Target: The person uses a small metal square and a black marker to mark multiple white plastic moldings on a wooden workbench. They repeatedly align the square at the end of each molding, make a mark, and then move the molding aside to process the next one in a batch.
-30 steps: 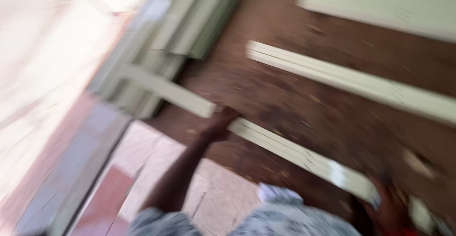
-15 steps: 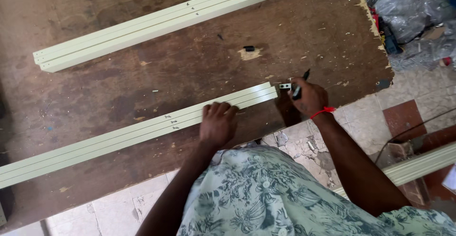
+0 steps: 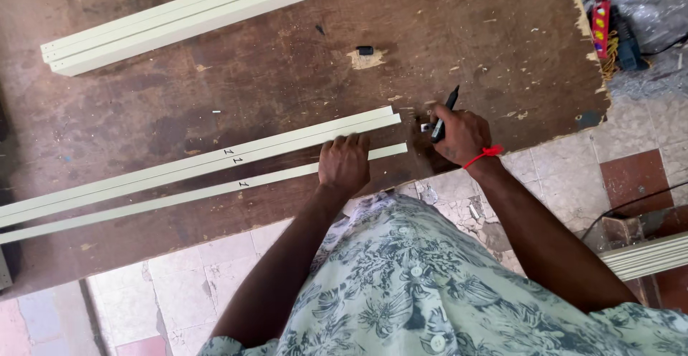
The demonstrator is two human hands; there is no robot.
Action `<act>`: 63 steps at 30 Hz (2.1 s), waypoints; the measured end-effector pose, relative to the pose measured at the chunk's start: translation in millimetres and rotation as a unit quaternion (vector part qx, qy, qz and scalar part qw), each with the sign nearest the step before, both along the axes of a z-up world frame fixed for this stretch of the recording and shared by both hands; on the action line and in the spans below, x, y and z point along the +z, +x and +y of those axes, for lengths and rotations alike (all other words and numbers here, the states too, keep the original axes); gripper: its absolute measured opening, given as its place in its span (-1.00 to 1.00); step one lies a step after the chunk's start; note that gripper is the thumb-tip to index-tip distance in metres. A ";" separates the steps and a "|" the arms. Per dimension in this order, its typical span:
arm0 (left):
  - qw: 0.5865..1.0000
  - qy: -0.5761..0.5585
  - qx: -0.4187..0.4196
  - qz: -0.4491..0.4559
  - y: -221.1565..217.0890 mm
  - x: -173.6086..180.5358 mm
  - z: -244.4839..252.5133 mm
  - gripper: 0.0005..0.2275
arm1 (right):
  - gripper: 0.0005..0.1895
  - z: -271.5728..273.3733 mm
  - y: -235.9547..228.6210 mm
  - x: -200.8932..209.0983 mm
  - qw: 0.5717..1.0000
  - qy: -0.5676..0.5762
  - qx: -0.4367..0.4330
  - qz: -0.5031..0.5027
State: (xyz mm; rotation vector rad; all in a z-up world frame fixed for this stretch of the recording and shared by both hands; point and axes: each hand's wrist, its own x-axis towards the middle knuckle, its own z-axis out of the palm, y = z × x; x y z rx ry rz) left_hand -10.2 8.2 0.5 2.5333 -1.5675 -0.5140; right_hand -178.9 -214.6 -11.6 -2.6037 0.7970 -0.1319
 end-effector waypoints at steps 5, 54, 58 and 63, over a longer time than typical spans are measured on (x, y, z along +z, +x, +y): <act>0.999 -0.026 -0.023 0.031 -15.6 1.8 -24.7 -0.63 | -0.74 10.7 -6.6 -1.6 0.978 0.111 -0.060 -0.164; 0.963 -0.204 0.023 0.175 -16.6 -21.6 -37.4 -0.75 | -0.80 52.0 -7.8 19.1 0.942 0.247 -0.050 -0.220; 0.968 -0.189 0.016 0.167 -16.9 -24.6 -38.8 -0.74 | -0.82 53.9 -0.1 30.1 0.953 0.232 -0.032 -0.194; 0.967 -0.177 0.027 0.181 -15.8 -25.6 -36.6 -0.75 | -0.84 47.1 9.6 44.9 0.971 0.107 0.108 -0.185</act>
